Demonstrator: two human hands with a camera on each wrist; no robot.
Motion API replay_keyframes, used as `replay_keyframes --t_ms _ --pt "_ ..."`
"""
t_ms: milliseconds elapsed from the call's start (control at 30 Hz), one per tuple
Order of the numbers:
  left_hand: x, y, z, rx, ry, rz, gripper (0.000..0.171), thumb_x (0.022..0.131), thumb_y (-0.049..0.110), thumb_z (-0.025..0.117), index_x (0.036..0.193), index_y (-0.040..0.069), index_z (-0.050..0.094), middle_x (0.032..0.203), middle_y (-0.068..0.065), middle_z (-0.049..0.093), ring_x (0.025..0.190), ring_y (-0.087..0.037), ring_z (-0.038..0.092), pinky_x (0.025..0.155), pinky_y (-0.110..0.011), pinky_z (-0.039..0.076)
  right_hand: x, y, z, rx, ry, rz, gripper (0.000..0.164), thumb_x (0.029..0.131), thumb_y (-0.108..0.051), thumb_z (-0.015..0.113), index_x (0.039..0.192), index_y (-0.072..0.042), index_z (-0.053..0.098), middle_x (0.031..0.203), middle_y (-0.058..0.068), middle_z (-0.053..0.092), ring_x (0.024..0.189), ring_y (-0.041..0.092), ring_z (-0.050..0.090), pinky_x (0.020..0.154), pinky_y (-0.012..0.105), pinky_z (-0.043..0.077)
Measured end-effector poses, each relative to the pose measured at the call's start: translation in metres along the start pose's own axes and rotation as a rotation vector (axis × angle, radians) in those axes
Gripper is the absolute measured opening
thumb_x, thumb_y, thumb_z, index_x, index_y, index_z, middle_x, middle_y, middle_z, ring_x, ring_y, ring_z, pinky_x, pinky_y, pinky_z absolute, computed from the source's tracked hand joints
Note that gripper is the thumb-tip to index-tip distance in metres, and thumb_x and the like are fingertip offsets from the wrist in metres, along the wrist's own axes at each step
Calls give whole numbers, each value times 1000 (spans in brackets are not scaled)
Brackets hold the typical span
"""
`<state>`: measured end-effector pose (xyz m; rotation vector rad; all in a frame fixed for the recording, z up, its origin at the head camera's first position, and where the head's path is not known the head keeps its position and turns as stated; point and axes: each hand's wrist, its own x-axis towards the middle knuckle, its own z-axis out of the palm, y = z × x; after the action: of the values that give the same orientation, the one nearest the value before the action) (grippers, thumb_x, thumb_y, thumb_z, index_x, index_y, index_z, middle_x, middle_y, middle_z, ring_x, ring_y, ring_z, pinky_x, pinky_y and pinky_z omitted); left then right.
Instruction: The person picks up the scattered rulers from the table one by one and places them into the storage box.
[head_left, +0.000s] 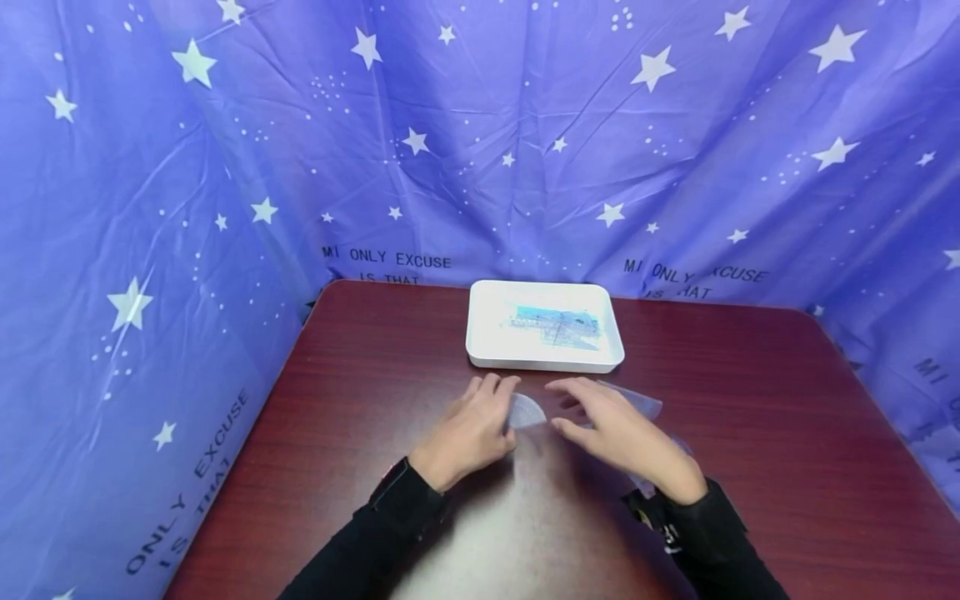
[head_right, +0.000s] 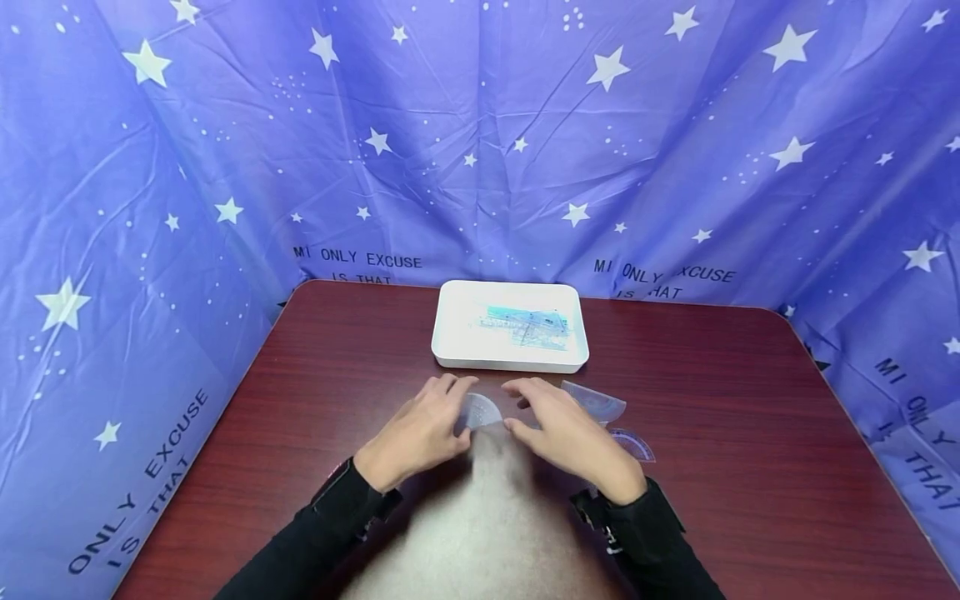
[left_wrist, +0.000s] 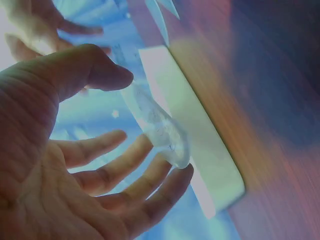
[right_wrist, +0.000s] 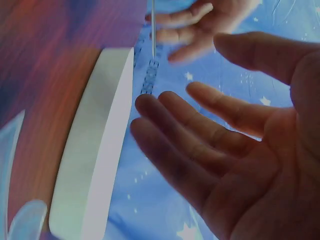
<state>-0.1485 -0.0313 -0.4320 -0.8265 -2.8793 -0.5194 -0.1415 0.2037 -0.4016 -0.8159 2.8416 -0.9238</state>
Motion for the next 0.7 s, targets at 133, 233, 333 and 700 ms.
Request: replay_keyframes --t_ms 133,233,333,700 --pt "-4 13 4 66 71 100 75 84 19 86 148 -2 54 121 -13 69 104 -27 66 94 -37 59 7 -5 9 57 6 -5 39 98 -7 75 135 3 66 123 19 75 102 29 77 89 45 65" --pt "-7 19 6 116 130 163 75 83 20 86 147 -4 55 120 -13 71 102 -25 66 93 -35 59 11 -6 14 32 34 0 30 95 -3 75 124 3 71 113 15 78 95 23 77 83 40 65" --pt "-10 22 8 146 176 212 74 82 19 87 145 -6 56 121 -14 73 102 -24 68 92 -34 58 13 -7 16 8 52 25 23 92 0 76 115 1 74 98 9 78 86 16 74 76 32 63" --pt "-17 28 13 152 226 231 70 82 17 85 144 -2 59 116 -8 77 99 -22 69 82 -34 61 21 1 16 93 -85 107 16 96 0 72 111 0 74 88 2 76 79 8 68 68 24 57"
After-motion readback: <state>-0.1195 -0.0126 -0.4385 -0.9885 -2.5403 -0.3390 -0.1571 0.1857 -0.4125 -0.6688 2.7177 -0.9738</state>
